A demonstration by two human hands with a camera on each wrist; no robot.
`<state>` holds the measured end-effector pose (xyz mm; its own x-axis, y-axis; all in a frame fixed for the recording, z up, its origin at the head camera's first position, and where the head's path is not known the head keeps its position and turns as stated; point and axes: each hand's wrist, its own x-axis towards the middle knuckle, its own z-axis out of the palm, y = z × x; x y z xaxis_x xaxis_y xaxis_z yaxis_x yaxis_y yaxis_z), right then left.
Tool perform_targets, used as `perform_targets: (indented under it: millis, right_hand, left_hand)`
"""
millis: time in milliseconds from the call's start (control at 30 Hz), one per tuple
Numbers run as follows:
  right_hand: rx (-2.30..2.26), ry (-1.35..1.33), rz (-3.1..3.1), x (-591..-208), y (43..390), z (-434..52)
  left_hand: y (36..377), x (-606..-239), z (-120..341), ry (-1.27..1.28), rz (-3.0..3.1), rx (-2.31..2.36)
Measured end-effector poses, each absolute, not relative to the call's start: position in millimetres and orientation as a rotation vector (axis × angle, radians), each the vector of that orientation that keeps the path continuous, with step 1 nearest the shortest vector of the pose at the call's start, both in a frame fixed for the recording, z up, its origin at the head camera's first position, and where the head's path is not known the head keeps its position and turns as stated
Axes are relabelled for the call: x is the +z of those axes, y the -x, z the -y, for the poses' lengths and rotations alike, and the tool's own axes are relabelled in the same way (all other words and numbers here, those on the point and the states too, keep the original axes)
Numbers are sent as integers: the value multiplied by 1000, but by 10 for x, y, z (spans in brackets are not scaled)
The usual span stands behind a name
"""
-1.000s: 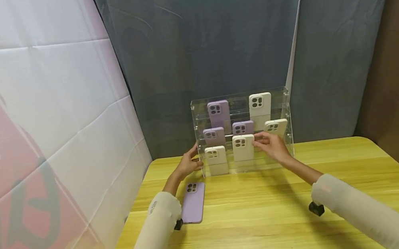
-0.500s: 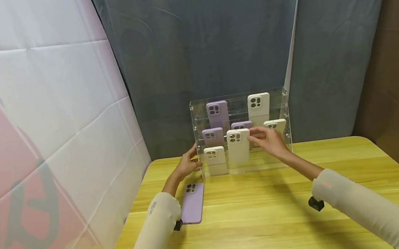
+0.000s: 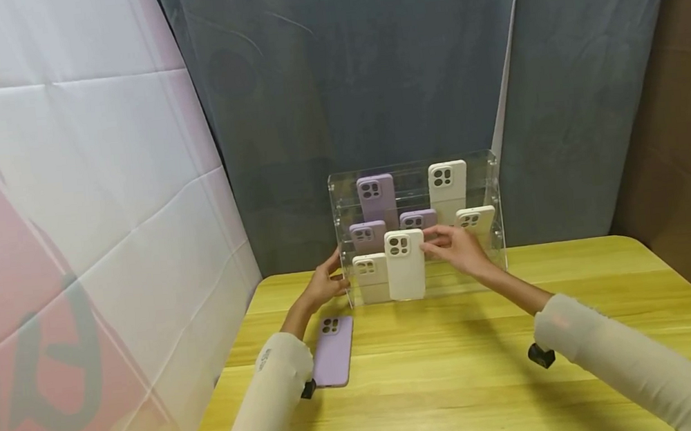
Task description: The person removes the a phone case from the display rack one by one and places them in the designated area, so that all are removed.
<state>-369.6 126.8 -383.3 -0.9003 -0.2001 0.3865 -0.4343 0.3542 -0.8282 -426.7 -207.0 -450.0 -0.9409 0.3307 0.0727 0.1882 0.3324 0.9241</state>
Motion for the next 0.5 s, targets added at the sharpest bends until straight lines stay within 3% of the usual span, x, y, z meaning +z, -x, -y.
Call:
perform_targets:
  millis: [500]
  right_hand:
    - [1823,-618,2373,-4116,3644,-998]
  left_hand:
    - [4269,-4516,2068,-466,-2436,1701]
